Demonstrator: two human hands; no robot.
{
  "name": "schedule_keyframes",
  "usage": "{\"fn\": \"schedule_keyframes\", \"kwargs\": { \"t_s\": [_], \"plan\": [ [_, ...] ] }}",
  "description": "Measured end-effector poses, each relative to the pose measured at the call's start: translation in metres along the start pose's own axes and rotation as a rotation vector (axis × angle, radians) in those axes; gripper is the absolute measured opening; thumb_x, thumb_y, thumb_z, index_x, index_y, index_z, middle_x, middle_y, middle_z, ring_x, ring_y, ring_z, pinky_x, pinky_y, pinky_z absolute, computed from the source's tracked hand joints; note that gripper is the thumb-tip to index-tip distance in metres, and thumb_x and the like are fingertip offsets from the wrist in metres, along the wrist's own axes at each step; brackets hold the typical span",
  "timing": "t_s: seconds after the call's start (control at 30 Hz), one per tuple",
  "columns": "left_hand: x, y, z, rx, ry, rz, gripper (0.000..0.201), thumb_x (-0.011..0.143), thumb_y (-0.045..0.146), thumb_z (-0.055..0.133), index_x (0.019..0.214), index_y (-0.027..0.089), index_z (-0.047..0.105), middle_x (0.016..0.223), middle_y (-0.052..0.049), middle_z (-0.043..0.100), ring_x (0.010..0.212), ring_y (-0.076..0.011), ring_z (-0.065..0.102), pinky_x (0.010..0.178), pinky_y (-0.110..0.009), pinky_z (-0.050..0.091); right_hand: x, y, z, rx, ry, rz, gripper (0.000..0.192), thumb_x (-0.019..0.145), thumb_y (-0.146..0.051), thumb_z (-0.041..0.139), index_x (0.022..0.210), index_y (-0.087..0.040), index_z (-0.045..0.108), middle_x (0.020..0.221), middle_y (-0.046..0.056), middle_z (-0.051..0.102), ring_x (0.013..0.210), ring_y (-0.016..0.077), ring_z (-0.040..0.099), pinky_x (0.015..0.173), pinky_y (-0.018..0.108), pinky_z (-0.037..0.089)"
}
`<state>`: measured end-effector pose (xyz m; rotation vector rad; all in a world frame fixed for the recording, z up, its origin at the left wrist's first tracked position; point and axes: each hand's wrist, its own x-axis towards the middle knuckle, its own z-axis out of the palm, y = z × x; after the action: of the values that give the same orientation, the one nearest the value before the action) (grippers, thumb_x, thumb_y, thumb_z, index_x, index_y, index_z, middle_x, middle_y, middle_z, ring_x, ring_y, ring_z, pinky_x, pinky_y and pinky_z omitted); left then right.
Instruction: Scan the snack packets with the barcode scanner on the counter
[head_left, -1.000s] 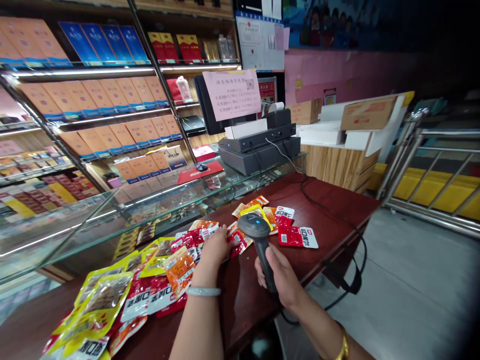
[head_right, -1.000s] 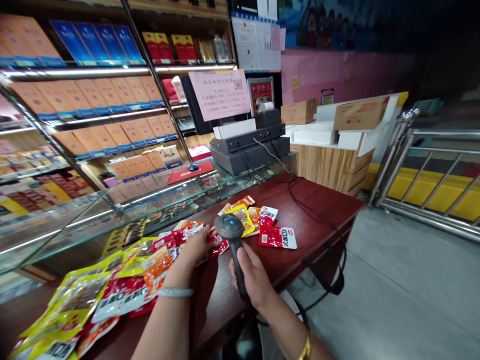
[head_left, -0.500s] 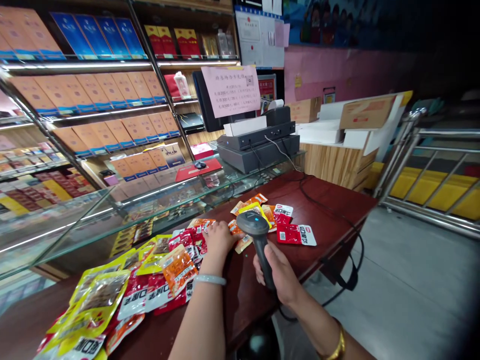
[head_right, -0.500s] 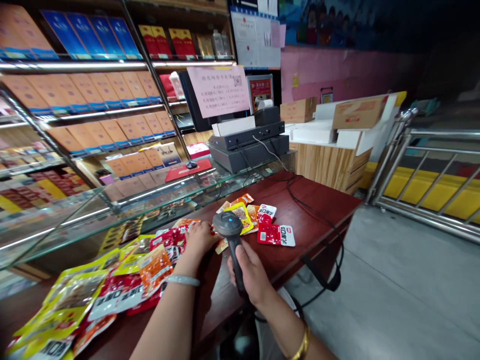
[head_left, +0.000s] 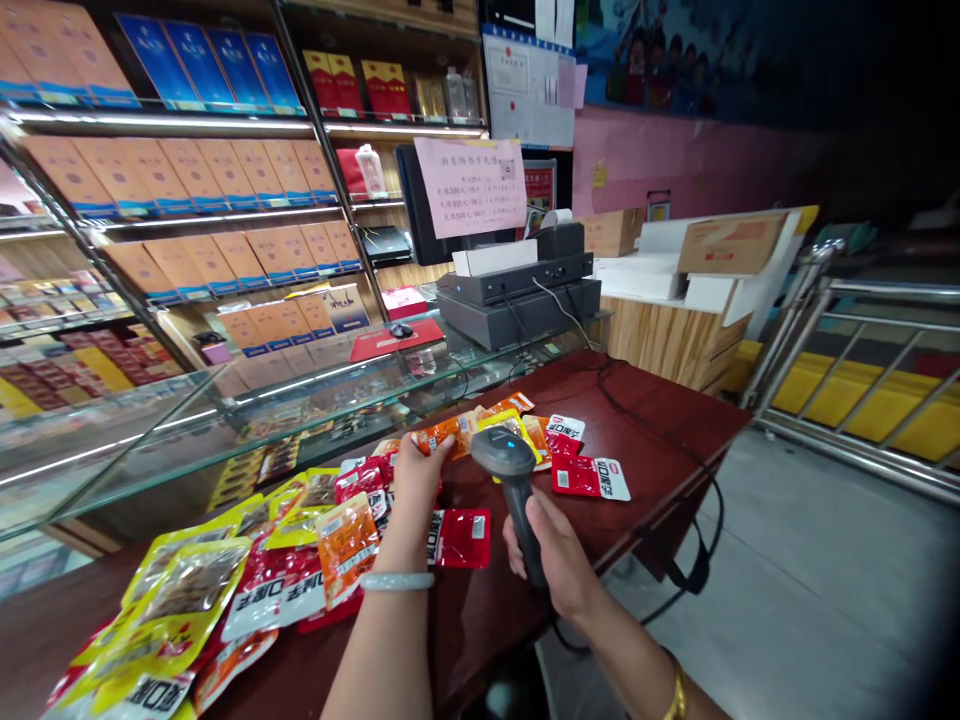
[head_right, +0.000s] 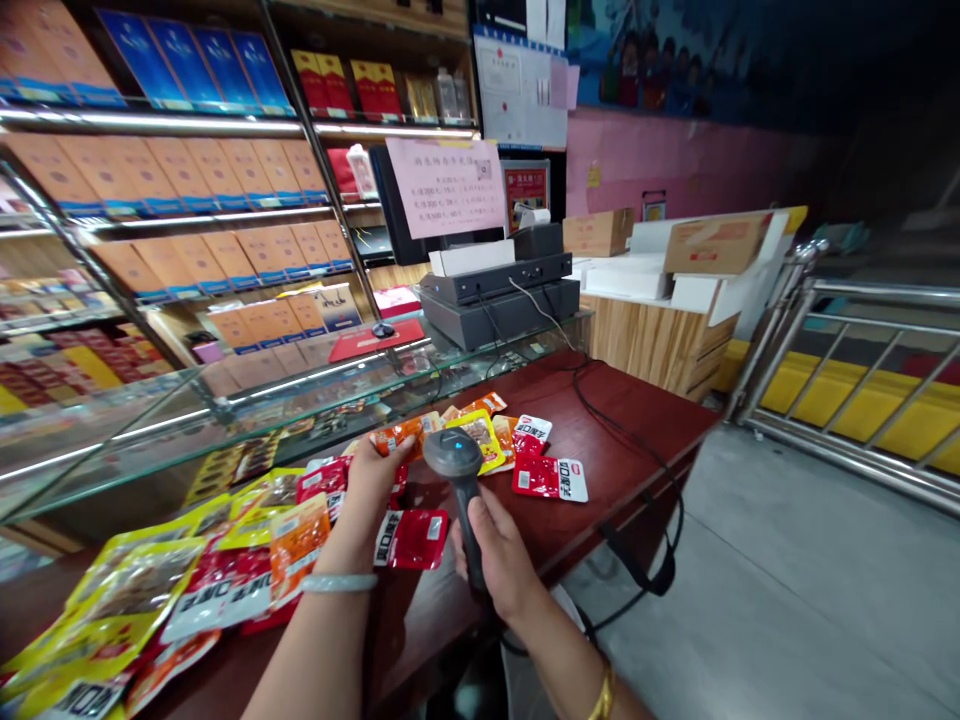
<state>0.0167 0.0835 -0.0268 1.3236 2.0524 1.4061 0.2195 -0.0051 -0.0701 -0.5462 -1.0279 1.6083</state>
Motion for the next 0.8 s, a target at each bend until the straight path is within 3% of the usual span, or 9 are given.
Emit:
{"fn": "schedule_keyframes", "kwargs": {
  "t_s": [0.27, 0.37, 0.47, 0.53, 0.57, 0.67, 0.73, 0.8],
  "plan": [
    [0.000, -0.001, -0.004, 0.026, 0.023, -0.005, 0.034, 0.079, 0.047, 0.068, 0.096, 0.018, 0.062, 0.085, -0.005, 0.072, 0.080, -0.0214, 0.069, 0.075, -0.034, 0.054, 0.000, 0.000, 0.001, 0.009, 0.022, -0.006, 0.048, 0.097, -0.067, 0.054, 0.080, -0.022, 0.049, 0.060, -0.006, 0.050, 0.044, 0.0082, 0.043, 0.041, 0.020, 0.035],
    [-0.001, -0.001, 0.003, -0.008, 0.058, -0.070, 0.034, 0.082, 0.048, 0.064, 0.096, 0.017, 0.061, 0.082, -0.006, 0.070, 0.074, -0.0206, 0.067, 0.069, -0.033, 0.054, 0.000, -0.003, 0.003, 0.023, 0.026, 0.024, 0.049, 0.093, -0.070, 0.057, 0.082, -0.022, 0.050, 0.059, -0.006, 0.050, 0.044, 0.0085, 0.043, 0.042, 0.020, 0.035],
    [-0.007, 0.003, 0.023, -0.272, -0.160, -0.123, 0.038, 0.087, 0.043, 0.059, 0.115, 0.017, 0.060, 0.087, -0.006, 0.072, 0.068, -0.0175, 0.067, 0.063, -0.030, 0.055, 0.001, -0.005, 0.004, 0.050, 0.025, 0.040, 0.050, 0.091, -0.071, 0.059, 0.084, -0.023, 0.050, 0.059, -0.007, 0.050, 0.043, 0.0076, 0.041, 0.041, 0.019, 0.034],
    [-0.011, 0.009, 0.035, -0.413, -0.357, -0.093, 0.051, 0.087, 0.037, 0.062, 0.134, 0.019, 0.054, 0.098, -0.008, 0.075, 0.073, -0.0167, 0.071, 0.068, -0.030, 0.057, 0.001, -0.005, 0.004, 0.053, 0.023, 0.035, 0.050, 0.091, -0.071, 0.058, 0.084, -0.023, 0.049, 0.060, -0.007, 0.050, 0.043, 0.0072, 0.040, 0.041, 0.019, 0.033],
    [-0.011, 0.011, 0.038, -0.428, -0.400, -0.073, 0.060, 0.086, 0.034, 0.064, 0.143, 0.021, 0.049, 0.105, -0.009, 0.076, 0.080, -0.0172, 0.072, 0.073, -0.030, 0.059, 0.002, -0.004, 0.004, 0.049, 0.022, 0.030, 0.050, 0.092, -0.071, 0.058, 0.084, -0.023, 0.049, 0.059, -0.007, 0.050, 0.042, 0.0072, 0.040, 0.041, 0.019, 0.033],
    [-0.011, 0.018, 0.026, -0.216, -0.327, 0.018, 0.074, 0.081, 0.024, 0.070, 0.151, 0.022, 0.044, 0.120, -0.012, 0.074, 0.103, -0.0222, 0.072, 0.092, -0.037, 0.057, 0.002, -0.003, 0.003, 0.036, 0.015, 0.024, 0.049, 0.093, -0.070, 0.056, 0.085, -0.023, 0.049, 0.059, -0.007, 0.050, 0.043, 0.0077, 0.041, 0.041, 0.020, 0.035],
    [-0.012, 0.019, 0.004, 0.145, -0.323, 0.137, 0.063, 0.076, 0.026, 0.075, 0.137, 0.023, 0.060, 0.124, -0.013, 0.072, 0.118, -0.0282, 0.067, 0.103, -0.043, 0.051, 0.002, -0.004, 0.002, 0.040, 0.012, 0.024, 0.048, 0.093, -0.070, 0.057, 0.086, -0.023, 0.050, 0.060, -0.007, 0.051, 0.043, 0.0079, 0.042, 0.041, 0.020, 0.035],
    [-0.015, 0.021, -0.019, 0.545, -0.440, 0.221, 0.049, 0.069, 0.033, 0.082, 0.117, 0.027, 0.073, 0.128, -0.012, 0.071, 0.127, -0.0351, 0.060, 0.109, -0.051, 0.044, 0.001, -0.005, 0.001, 0.046, 0.011, 0.025, 0.048, 0.093, -0.069, 0.057, 0.087, -0.023, 0.051, 0.060, -0.007, 0.051, 0.043, 0.0080, 0.042, 0.041, 0.020, 0.035]
  ]
}}
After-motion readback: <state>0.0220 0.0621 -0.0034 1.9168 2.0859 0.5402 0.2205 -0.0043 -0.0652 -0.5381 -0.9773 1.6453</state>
